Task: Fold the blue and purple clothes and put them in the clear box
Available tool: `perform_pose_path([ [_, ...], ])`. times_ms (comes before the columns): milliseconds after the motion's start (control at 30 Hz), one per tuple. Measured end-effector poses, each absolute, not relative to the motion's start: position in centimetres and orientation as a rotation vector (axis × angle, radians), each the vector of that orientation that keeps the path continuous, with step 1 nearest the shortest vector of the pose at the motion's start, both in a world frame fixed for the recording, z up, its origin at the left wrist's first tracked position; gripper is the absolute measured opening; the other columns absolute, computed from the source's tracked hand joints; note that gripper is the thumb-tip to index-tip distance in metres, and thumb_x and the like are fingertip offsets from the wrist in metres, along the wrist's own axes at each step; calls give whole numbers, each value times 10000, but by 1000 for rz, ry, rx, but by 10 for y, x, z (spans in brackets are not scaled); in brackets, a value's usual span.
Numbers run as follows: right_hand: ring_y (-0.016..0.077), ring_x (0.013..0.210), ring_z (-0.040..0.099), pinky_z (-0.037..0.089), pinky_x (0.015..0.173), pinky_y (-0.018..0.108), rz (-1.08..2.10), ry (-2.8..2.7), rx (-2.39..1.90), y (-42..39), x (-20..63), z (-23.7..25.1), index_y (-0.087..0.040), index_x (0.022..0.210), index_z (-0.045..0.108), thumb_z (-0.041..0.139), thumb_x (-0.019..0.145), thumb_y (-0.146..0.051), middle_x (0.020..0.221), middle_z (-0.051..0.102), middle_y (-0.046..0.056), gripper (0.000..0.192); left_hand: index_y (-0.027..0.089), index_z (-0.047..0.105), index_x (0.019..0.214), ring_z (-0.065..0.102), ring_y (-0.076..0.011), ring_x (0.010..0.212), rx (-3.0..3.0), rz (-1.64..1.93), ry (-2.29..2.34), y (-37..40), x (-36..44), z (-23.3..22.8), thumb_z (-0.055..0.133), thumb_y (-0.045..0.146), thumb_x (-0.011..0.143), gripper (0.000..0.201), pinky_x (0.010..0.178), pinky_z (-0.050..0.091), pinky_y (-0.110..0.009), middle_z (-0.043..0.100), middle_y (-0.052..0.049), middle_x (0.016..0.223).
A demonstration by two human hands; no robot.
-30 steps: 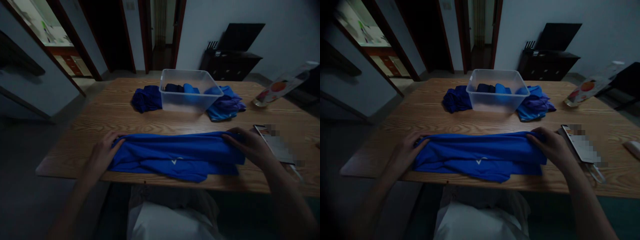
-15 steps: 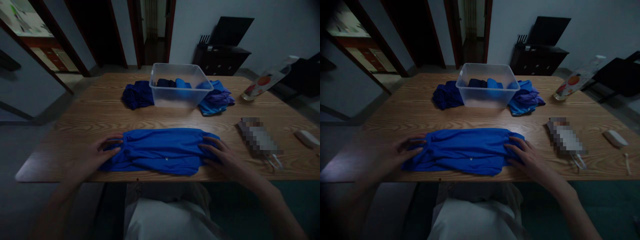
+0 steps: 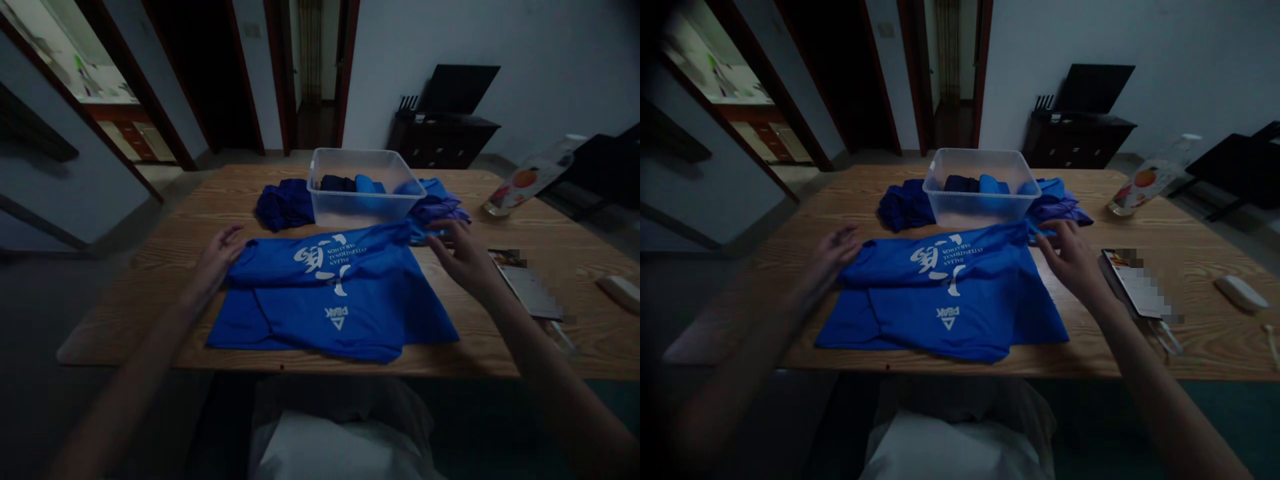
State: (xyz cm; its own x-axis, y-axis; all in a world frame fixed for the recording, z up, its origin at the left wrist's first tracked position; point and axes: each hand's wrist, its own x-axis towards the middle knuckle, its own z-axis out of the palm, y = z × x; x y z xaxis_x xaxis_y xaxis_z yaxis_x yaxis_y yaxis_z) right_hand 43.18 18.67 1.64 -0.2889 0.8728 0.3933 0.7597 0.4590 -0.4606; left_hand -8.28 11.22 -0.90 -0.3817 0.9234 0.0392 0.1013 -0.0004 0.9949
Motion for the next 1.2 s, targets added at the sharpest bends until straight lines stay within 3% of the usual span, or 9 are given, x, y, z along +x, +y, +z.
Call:
perform_pose_path([
  [167,304,1125,733,613,955,471,379,-2647,-1145,127,447,-20,-269,1260,688,532,1125,-471,1275,716,115,288,283,716,1286,612,-301,1426,1877,915,1763,34,-78,-23,634,553,1040,374,1311,423,-532,685,-74,1457],
  [300,364,1334,652,570,1120,569,318,-2622,-1227,100,454,-45,-276,1465,606,599,1086,-542,1499,615,156,463,279,545,1548,571,-352,1465,1990,671,1953,-4,-82,-41,552,662,1056,623,1286,435,-601,604,-115,1548],
  [367,390,1376,618,538,1153,629,238,-2567,-1300,93,455,-53,-272,1546,537,600,1077,-581,1550,574,174,565,273,514,1564,570,-362,1458,1979,652,2040,-16,-86,-53,569,690,1041,671,1264,454,-609,585,-133,1547],
  [533,400,1338,632,563,1098,657,234,-2622,-1260,76,470,-60,-312,1520,583,613,1066,-575,1541,587,153,526,320,688,1361,568,-377,1460,2154,518,1875,-46,-83,-70,721,680,961,538,1235,475,-607,604,-98,1540],
  [700,376,1153,711,606,988,612,303,-2647,-1172,71,481,-60,-316,1240,725,531,1102,-409,1349,704,128,256,280,760,1113,676,-289,1325,2183,634,1807,-59,-76,-64,562,510,1108,304,1237,473,-552,747,-62,1301],
  [833,363,1018,730,613,910,575,258,-2647,-1130,70,476,-56,-262,1120,691,449,1119,-351,1110,739,141,257,273,764,1121,677,-274,1343,2207,653,1715,-58,-83,-50,532,504,1125,328,1232,491,-501,765,-57,1300],
  [1000,295,913,728,621,788,475,383,-2676,-1108,44,476,-45,-269,1072,652,491,1120,-376,1065,726,105,199,285,763,1082,670,-291,1350,2087,611,1752,-69,-101,-39,590,544,1092,311,1209,506,-504,753,-52,1344],
  [1100,326,988,737,631,841,511,313,-2697,-1126,28,468,-39,-269,1225,669,533,1104,-403,1199,725,135,226,283,768,1062,677,-313,1313,2100,545,1787,-73,-95,-32,609,564,1075,323,1187,496,-534,761,-58,1313],
  [1200,342,1095,729,639,898,513,245,-2737,-1065,24,450,-32,-270,1531,566,534,1107,-386,1337,677,159,441,301,762,1199,683,-321,1259,2171,485,1770,-68,-69,-23,654,559,1054,316,1145,498,-539,772,-56,1266],
])
